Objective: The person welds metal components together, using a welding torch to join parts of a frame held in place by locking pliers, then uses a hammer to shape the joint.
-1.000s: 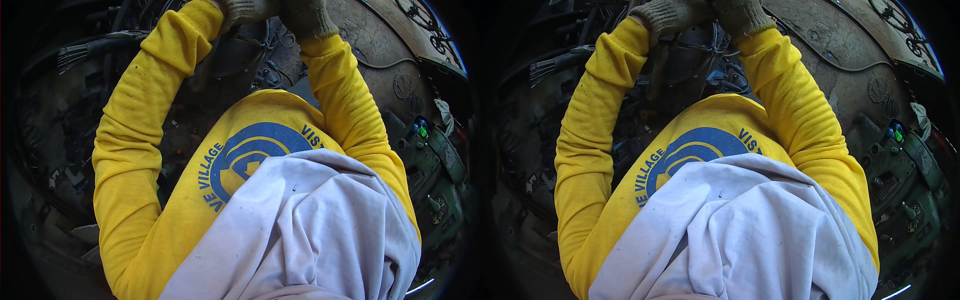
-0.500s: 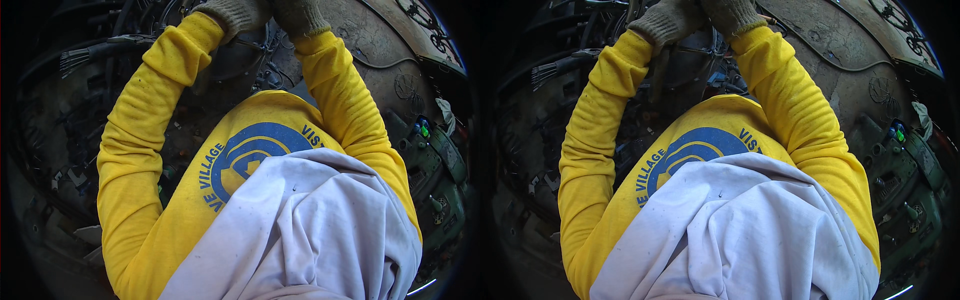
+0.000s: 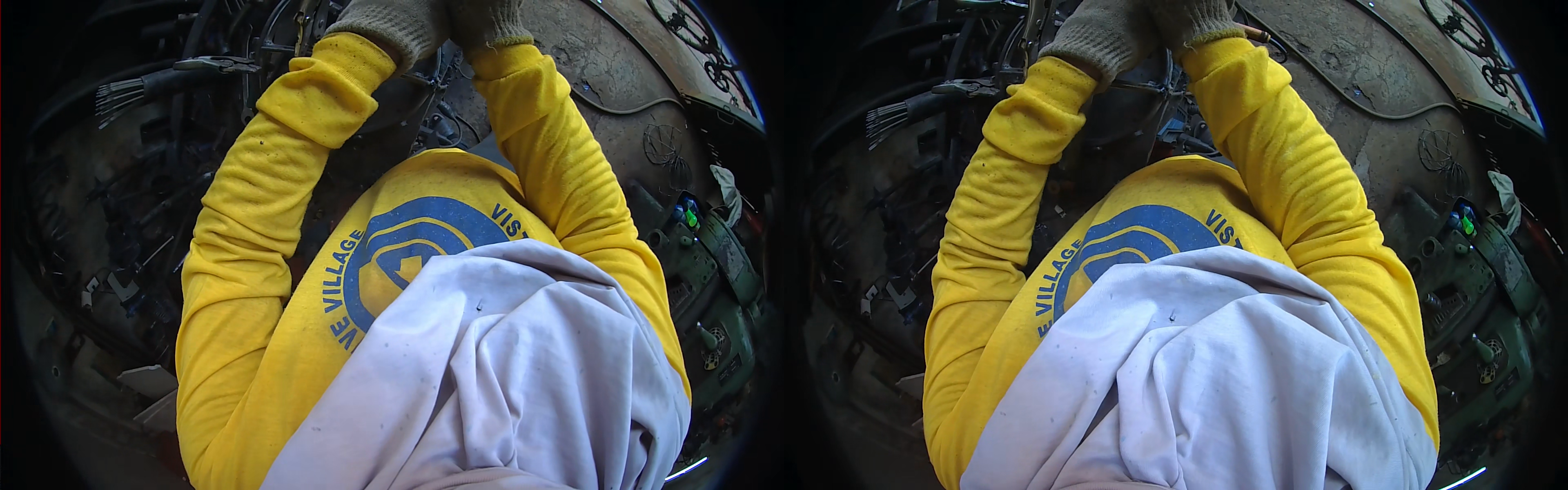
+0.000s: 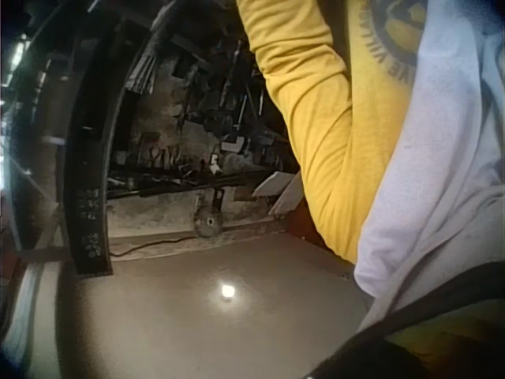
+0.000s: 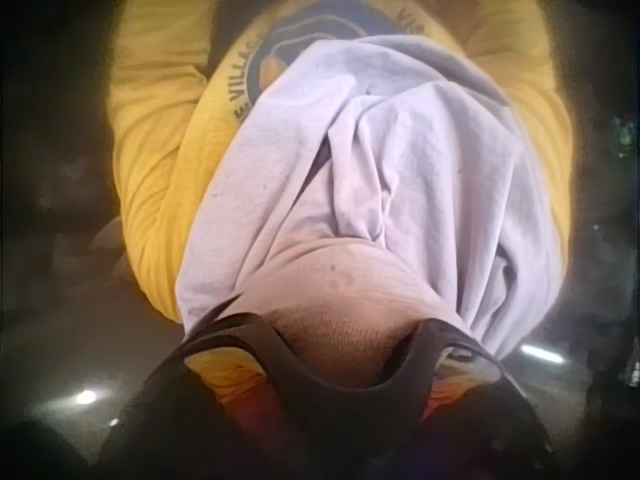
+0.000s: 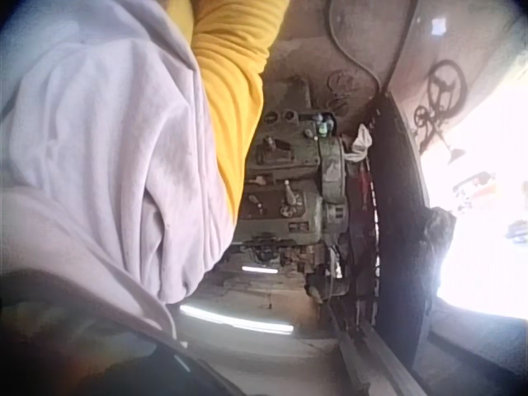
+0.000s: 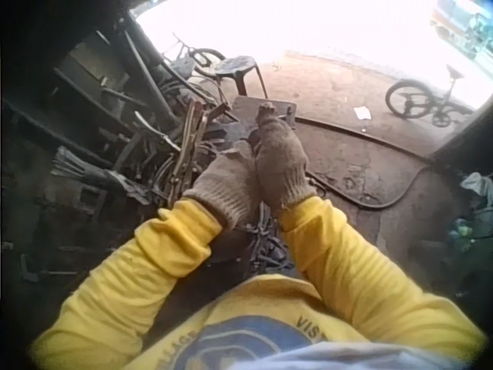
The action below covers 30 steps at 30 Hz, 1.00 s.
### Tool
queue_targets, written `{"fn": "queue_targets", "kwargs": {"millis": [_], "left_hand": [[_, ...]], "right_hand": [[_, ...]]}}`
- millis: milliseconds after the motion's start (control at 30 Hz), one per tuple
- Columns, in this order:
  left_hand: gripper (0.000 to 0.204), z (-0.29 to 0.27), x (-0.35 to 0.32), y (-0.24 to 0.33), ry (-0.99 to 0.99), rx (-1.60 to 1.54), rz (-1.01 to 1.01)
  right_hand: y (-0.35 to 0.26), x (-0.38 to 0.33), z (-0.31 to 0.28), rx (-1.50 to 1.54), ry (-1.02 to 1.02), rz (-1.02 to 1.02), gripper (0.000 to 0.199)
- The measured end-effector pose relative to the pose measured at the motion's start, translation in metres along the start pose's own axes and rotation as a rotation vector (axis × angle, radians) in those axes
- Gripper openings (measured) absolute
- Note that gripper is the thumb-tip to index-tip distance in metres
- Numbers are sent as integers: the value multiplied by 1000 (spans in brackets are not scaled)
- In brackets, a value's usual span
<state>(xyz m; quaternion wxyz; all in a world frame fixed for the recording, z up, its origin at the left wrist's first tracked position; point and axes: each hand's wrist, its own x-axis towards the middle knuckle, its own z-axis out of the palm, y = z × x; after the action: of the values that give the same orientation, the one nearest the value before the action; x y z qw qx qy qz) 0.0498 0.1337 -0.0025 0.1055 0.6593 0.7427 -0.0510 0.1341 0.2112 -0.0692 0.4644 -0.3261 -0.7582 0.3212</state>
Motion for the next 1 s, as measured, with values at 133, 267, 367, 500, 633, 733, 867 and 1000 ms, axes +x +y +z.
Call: {"fn": "queue_targets", "kwargs": {"millis": [133, 267, 367, 500, 633, 733, 867, 1000], "left_hand": [[23, -1, -6, 3, 101, -216, -165], [26, 11, 2, -2, 101, -76, -62], [28, 17, 2, -5, 141, -192, -127], [30, 20, -1, -6, 259, -164, -168], [31, -1, -15, -4, 356, -453, -33], [52, -110, -41, 2, 4, -832, 58], [35, -95, -118, -38, 484, -663, -91], [28, -34, -177, -74, 601, -789, -128]], "right_hand": [[11, 4, 8, -82, 101, -187, 24], [22, 9, 16, -164, 206, -330, 25], [9, 5, 10, -257, 41, -66, 28], [-21, 18, 3, 550, -29, 657, 37], [-23, 9, -6, 855, -73, 716, 51], [24, 6, -65, 922, -90, 711, 60], [90, -42, -129, 1101, -55, 685, 61], [117, -98, -175, 785, 78, 1045, 45]]}}
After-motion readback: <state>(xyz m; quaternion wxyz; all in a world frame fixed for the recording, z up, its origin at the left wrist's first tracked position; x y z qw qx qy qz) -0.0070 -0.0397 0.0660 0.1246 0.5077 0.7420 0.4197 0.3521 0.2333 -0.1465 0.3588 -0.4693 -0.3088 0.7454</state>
